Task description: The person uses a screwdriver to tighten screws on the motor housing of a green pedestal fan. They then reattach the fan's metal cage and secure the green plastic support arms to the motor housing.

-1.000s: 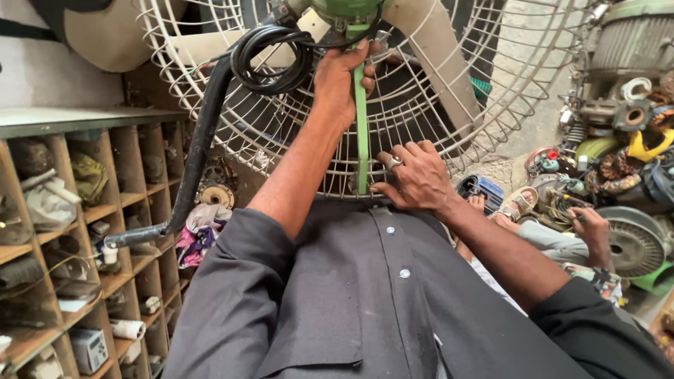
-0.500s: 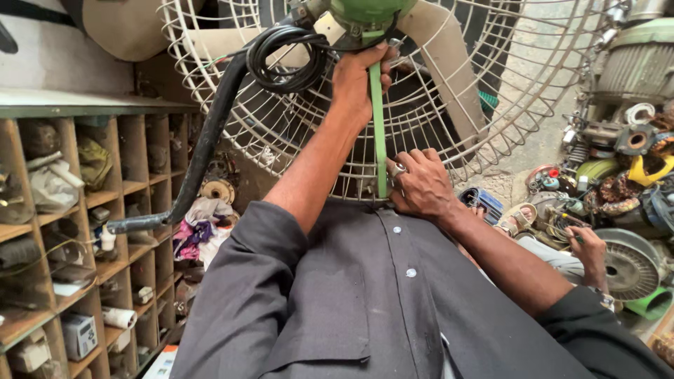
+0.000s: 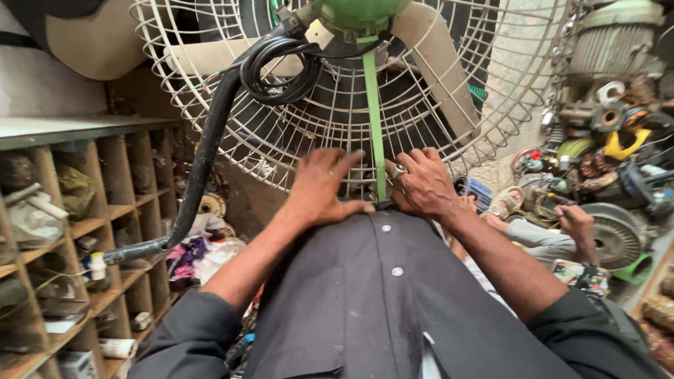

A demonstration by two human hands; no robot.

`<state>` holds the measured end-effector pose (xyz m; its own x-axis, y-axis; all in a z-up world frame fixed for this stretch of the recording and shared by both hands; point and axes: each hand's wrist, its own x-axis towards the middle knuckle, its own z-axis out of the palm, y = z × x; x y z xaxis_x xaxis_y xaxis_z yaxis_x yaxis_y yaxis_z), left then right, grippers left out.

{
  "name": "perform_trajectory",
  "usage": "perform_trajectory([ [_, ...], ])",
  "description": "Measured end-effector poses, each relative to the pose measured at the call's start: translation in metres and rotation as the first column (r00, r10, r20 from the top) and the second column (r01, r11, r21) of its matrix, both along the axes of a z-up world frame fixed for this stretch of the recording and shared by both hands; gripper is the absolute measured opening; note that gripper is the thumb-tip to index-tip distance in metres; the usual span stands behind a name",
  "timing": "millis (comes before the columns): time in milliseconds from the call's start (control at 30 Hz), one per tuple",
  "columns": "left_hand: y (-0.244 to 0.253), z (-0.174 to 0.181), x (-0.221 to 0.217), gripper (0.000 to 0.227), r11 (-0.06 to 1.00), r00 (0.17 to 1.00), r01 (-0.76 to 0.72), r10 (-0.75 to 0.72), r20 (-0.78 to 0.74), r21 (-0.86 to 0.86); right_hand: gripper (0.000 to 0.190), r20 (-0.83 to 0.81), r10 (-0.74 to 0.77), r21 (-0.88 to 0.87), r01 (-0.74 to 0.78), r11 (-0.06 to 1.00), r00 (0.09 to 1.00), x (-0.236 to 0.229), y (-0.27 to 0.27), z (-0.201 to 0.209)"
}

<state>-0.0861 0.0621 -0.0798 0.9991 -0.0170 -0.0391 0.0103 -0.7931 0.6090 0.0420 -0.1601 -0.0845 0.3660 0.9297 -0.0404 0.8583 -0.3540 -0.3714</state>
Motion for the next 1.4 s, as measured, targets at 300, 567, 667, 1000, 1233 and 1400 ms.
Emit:
perform_trajectory([
  [300, -0.019, 0.001, 0.001, 0.090, 0.990, 0.989, -0.137, 0.139, 0.046, -0.045, 0.071, -0.625, -0.001, 0.048, 0.040, 0.998, 0.781, 0.027, 0.019, 0.028],
  [567, -0.022, 0.000, 0.009, 0.115, 0.972, 0.968, -0.220, 0.207, -0.140, -0.085, 0.032, -0.943, -0.254, -0.332, 0.553, 0.764, -0.215, 0.032, 0.077, 0.002],
  [667, -0.013, -0.004, 0.012, 0.119, 0.988, 0.950, -0.128, 0.098, -0.297, -0.086, 0.016, -0.824, -0.149, -0.463, 0.499, 0.732, -0.546, 0.034, 0.063, 0.006],
  [1000, -0.003, -0.038, 0.025, 0.083, 0.999, 0.902, 0.033, -0.033, -0.430, -0.006, 0.015, -0.691, -0.016, -0.246, 0.215, 0.945, -0.722, 0.074, 0.032, 0.019],
  [1233, -0.002, -0.025, 0.028, 0.073, 1.000, 0.922, 0.014, -0.006, -0.388, 0.017, 0.027, -0.750, 0.145, -0.107, 0.334, 0.936, -0.646, 0.073, 0.058, -0.014],
  [1400, 0.000, -0.028, 0.025, 0.116, 0.994, 0.948, -0.044, 0.011, -0.319, -0.095, 0.026, -0.561, 0.156, -0.218, 0.327, 0.920, -0.813, 0.060, 0.048, -0.008],
])
